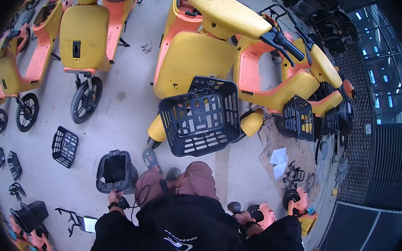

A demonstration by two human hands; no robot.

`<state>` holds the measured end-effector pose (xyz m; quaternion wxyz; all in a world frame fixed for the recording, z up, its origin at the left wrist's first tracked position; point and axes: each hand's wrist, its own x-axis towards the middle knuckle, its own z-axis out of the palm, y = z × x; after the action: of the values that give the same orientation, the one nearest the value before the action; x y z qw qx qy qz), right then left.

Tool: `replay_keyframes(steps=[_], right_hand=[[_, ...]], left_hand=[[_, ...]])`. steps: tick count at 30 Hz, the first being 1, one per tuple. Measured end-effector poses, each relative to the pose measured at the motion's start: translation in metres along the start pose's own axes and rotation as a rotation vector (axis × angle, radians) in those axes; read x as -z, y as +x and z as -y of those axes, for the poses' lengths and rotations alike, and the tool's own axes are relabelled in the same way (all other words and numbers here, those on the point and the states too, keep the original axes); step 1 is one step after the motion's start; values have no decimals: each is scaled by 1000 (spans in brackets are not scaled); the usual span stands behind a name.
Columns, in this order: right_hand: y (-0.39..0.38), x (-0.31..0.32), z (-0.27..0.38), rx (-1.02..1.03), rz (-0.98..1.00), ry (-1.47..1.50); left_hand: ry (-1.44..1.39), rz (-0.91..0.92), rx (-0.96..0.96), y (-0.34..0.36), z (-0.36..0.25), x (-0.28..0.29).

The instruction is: The person removes a front fender from a yellow scooter by hand, then uses a power drill to unscrew and remove a front storage basket from another scooter, before beginning to unscrew the dashboard assembly.

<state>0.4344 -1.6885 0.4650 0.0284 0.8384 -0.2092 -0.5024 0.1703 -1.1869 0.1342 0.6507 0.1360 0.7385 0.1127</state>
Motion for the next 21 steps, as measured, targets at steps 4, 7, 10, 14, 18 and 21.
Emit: replay_keyframes(steps=[4,7,10,14,18,21], right_hand=[[33,9,-62,169,18,-135],[58,29,-65,346,36,15],[69,66,-39,131,81,-162],[90,95,-30,249,-48,-201],[10,125,74,213,-66,-83],[12,136,80,215,-49,-54]], left_hand=[[-128,82,2,10,33,-23],[-178,18,64,33,76,5],[92,-24,122,46,116,0],[-18,-205,237,36,145,-17],[60,-26,396,27,132,-3],[416,51,304,3,92,-23]])
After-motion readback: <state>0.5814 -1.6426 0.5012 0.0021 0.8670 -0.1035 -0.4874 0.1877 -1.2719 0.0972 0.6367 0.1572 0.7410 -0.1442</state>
